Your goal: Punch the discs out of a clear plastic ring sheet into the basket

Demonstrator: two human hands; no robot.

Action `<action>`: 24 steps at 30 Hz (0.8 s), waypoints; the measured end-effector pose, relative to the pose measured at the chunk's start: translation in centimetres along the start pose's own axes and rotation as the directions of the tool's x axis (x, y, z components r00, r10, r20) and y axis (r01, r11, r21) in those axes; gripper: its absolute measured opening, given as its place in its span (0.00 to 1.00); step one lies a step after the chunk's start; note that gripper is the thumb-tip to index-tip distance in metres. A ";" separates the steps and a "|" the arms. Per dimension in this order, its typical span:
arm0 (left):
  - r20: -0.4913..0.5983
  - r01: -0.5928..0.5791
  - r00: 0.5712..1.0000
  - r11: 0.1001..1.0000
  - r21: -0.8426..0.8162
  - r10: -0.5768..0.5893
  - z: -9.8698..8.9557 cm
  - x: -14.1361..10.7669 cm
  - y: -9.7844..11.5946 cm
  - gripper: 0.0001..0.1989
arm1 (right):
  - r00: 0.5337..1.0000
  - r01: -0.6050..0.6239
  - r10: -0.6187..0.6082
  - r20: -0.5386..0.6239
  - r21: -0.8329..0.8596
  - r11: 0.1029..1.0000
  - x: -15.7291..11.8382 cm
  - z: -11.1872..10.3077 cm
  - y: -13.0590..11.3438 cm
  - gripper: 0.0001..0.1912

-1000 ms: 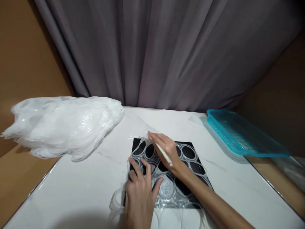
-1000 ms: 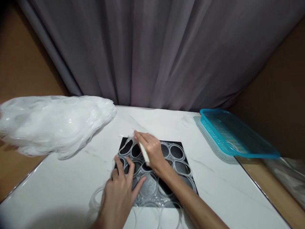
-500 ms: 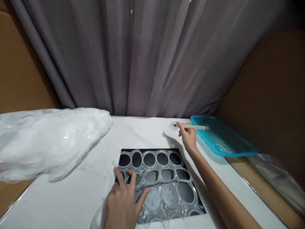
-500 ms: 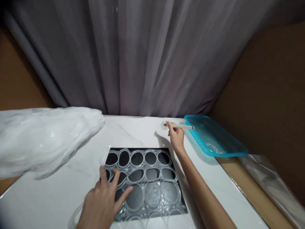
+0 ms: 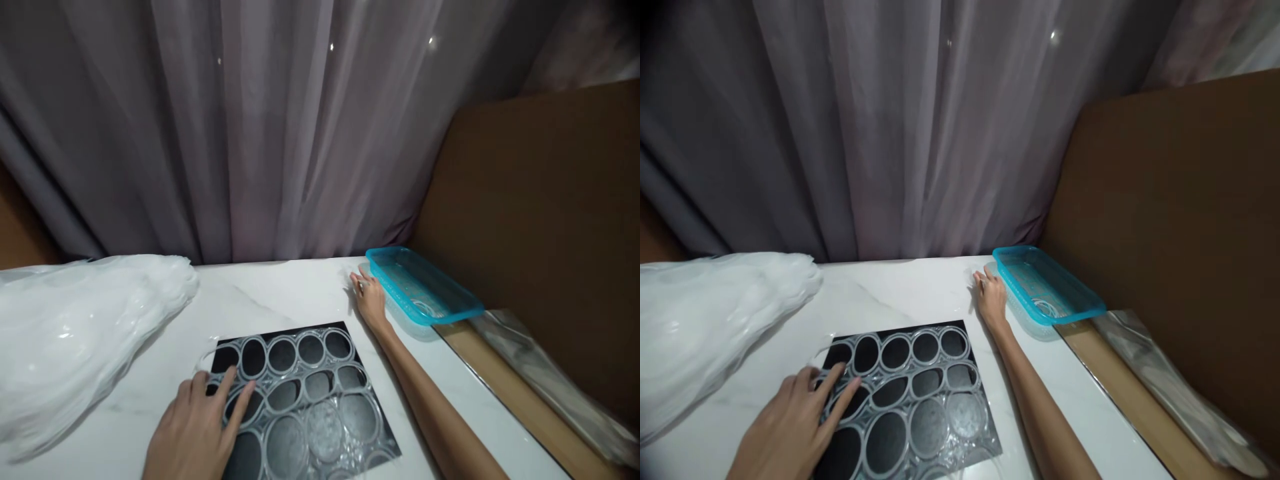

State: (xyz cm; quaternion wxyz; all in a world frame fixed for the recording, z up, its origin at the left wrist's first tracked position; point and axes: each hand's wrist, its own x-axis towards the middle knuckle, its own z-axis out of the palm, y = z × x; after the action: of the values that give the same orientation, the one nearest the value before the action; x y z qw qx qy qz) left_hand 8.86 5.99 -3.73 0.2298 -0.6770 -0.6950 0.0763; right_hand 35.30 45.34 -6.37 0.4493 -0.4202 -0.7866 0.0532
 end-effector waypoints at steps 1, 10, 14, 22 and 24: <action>0.022 0.021 1.000 1.000 -0.011 -0.021 -0.1 0.3 -0.6 0.41 | 1.000 0.012 -0.012 0.001 -0.004 1.000 -0.1 0.1 0.1 0.22; 0.109 0.466 0.866 0.710 -0.527 -0.488 0.6 2.6 -3.8 0.28 | 0.994 0.098 -0.104 0.044 0.122 0.988 -1.3 -0.7 -1.9 0.29; 0.139 0.478 0.845 0.614 -0.628 -0.516 1.3 2.5 -4.5 0.26 | 0.968 0.106 -0.143 0.205 0.183 0.977 -2.9 -2.9 -4.1 0.25; 0.182 0.411 0.878 0.501 -0.762 -0.443 1.1 3.0 -5.3 0.22 | 0.844 0.046 -0.166 0.509 0.240 0.970 -8.1 -8.0 -7.2 0.10; 0.194 0.416 0.877 0.492 -0.765 -0.439 1.1 2.9 -5.4 0.23 | 0.827 0.016 -0.156 0.541 0.254 0.967 -8.4 -7.8 -7.0 0.09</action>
State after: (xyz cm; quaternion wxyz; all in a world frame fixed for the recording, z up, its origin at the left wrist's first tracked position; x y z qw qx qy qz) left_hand 3.52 8.66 -1.84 -0.0708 -0.5147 -0.7981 -0.3052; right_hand 38.91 32.55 -4.07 0.2499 -0.2934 -0.8892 0.2464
